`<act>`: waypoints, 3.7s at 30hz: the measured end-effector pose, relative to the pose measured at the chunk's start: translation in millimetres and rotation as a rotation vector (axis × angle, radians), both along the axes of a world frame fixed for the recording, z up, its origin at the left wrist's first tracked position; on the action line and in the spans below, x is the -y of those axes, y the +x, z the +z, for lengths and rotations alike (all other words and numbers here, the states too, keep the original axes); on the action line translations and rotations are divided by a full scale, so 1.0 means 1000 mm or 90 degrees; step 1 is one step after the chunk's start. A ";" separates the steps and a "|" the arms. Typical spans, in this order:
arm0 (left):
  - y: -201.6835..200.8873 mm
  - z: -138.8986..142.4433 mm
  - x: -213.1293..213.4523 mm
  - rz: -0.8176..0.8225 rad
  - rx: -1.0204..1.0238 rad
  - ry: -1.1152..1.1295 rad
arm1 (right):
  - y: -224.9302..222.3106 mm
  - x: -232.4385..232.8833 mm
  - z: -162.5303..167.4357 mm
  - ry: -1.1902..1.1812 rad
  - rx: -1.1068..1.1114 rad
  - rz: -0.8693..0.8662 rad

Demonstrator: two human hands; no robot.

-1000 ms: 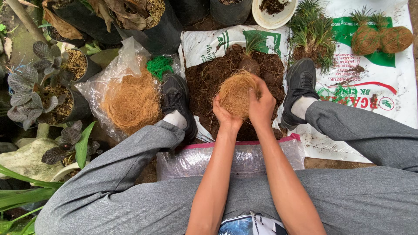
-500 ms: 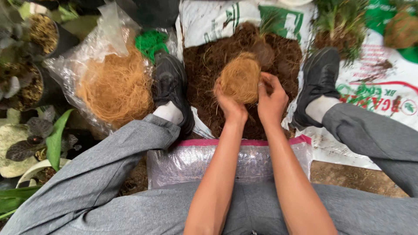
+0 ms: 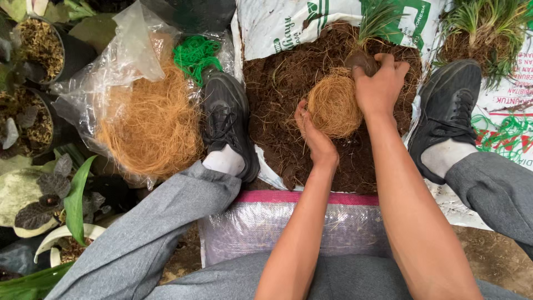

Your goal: The person sits on the ground and wraps a small plant with a fibrous material, then secures it with green string. The person handles the plant, fibrous material, and string by hand.

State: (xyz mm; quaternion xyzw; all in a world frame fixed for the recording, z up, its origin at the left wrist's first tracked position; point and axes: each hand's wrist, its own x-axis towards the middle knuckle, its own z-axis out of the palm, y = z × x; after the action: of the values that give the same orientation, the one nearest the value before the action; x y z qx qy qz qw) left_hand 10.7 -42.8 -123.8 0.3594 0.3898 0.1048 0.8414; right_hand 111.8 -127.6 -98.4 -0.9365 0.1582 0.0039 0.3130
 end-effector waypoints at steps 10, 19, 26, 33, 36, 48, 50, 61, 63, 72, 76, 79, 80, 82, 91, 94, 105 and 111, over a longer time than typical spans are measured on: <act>-0.001 -0.005 0.007 -0.018 0.035 -0.003 | 0.005 -0.014 -0.002 0.039 -0.082 0.003; -0.006 0.002 0.001 0.020 0.004 0.026 | -0.018 0.023 0.013 0.133 0.149 -0.042; -0.020 0.012 -0.001 0.064 0.003 -0.108 | -0.049 0.031 0.045 0.273 0.162 -0.110; -0.023 0.052 -0.001 -0.024 0.083 -0.209 | -0.081 -0.001 0.079 0.308 0.159 0.012; -0.023 0.068 -0.008 -0.027 0.148 -0.234 | -0.092 -0.010 0.096 0.239 0.164 0.075; -0.029 0.074 -0.014 -0.090 0.183 -0.107 | -0.097 -0.006 0.168 0.197 0.341 0.198; -0.032 0.071 -0.012 -0.085 0.187 -0.101 | -0.096 -0.003 0.170 0.206 0.328 0.194; -0.048 0.101 -0.017 -0.144 0.351 -0.105 | -0.120 -0.009 0.132 0.169 0.255 0.204; -0.054 0.107 -0.025 -0.133 0.476 -0.325 | -0.119 -0.007 0.137 0.138 0.302 0.187; -0.039 0.117 -0.040 -0.213 0.170 -0.319 | -0.127 0.009 0.167 0.202 0.292 0.220; -0.035 0.099 -0.026 -0.274 0.217 -0.371 | -0.135 0.007 0.156 0.174 0.174 0.244; -0.036 0.089 -0.025 -0.237 0.254 -0.457 | -0.139 0.007 0.145 0.166 0.213 0.281; -0.037 0.088 -0.024 -0.216 0.259 -0.470 | -0.137 0.005 0.141 0.169 0.212 0.303; -0.040 0.088 -0.023 -0.172 0.270 -0.495 | -0.136 0.003 0.136 0.174 0.209 0.348; -0.040 0.107 -0.043 -0.081 0.234 -0.471 | -0.143 0.043 0.141 0.047 -0.036 0.197; -0.038 0.108 -0.045 -0.052 0.224 -0.520 | -0.144 0.035 0.132 0.101 -0.161 0.317; -0.031 0.083 -0.039 -0.135 0.199 -0.506 | -0.146 -0.005 0.121 0.331 0.085 0.373; -0.038 0.084 -0.025 -0.220 0.228 -0.203 | -0.147 -0.003 0.123 0.502 0.199 0.271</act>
State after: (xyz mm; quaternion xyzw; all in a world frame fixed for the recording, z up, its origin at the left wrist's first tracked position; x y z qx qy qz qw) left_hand -27.7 -17.4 -39.7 0.2593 0.1795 -0.0410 0.9481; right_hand -35.5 -125.0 25.0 -0.7473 -0.0996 -0.0136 0.6568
